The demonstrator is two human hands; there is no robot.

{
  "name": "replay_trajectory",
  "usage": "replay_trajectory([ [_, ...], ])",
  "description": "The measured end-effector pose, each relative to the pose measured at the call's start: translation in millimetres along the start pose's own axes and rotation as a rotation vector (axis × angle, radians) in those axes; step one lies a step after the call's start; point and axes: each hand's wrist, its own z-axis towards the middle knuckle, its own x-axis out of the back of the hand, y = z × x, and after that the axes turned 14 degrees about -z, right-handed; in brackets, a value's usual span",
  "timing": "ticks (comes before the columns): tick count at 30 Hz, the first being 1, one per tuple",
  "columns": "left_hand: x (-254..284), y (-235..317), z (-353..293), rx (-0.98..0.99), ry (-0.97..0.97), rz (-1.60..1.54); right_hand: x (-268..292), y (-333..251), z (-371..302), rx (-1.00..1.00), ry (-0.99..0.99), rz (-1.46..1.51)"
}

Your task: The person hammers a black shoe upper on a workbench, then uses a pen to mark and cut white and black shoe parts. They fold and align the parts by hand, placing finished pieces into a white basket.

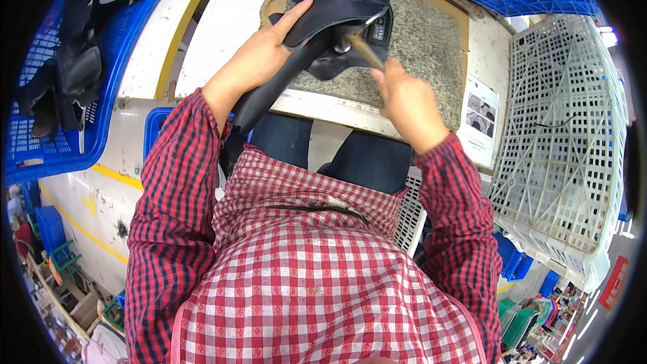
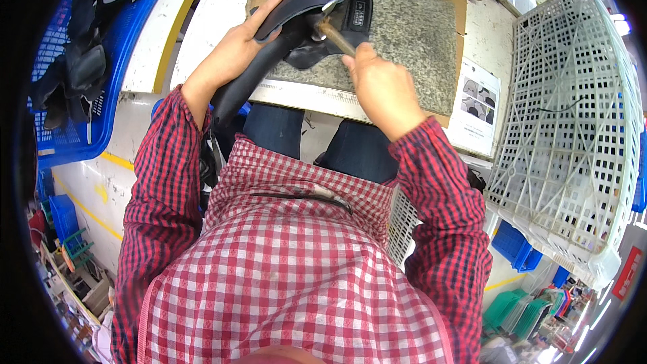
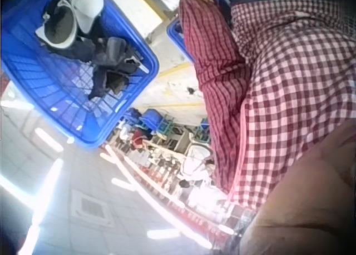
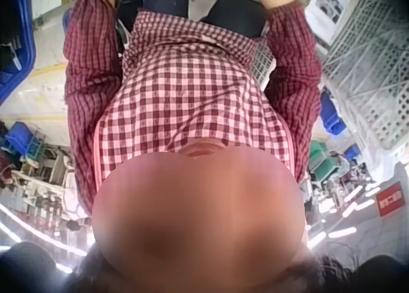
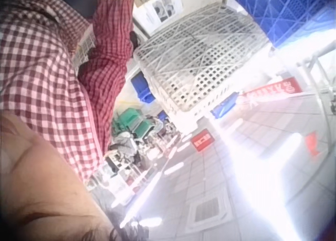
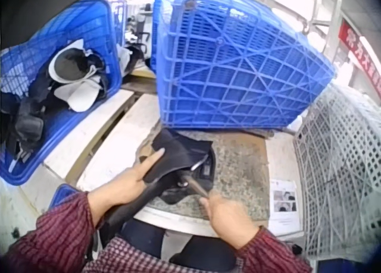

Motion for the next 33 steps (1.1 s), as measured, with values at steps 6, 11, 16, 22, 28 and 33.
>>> replay_trajectory([
  [6, -2.3, -1.0, -4.0, 0.044, -0.007, -0.016, -15.8, -1.1, -10.2, 0.010, -0.127, 0.024],
  [11, -4.3, -7.4, -0.5, 0.009, 0.020, 0.022, -19.1, 3.8, -17.4, -0.078, 0.081, 0.043],
  [16, -8.0, 2.7, -2.4, 0.010, 0.011, 0.054, -33.2, -5.9, -23.1, 0.013, -0.135, 0.036],
  [22, 53.9, 95.6, 40.6, -0.849, -0.060, 1.185, 10.5, 11.5, -51.5, 0.001, 0.084, 0.132],
  [28, 29.1, 155.8, 74.3, -1.014, 0.090, 0.453, 13.0, 38.8, -59.5, -0.205, 0.100, 0.141],
  [33, -49.4, 96.4, 21.8, -0.486, -0.461, 0.586, -36.8, 68.8, -79.6, -0.255, 0.010, 0.100],
])
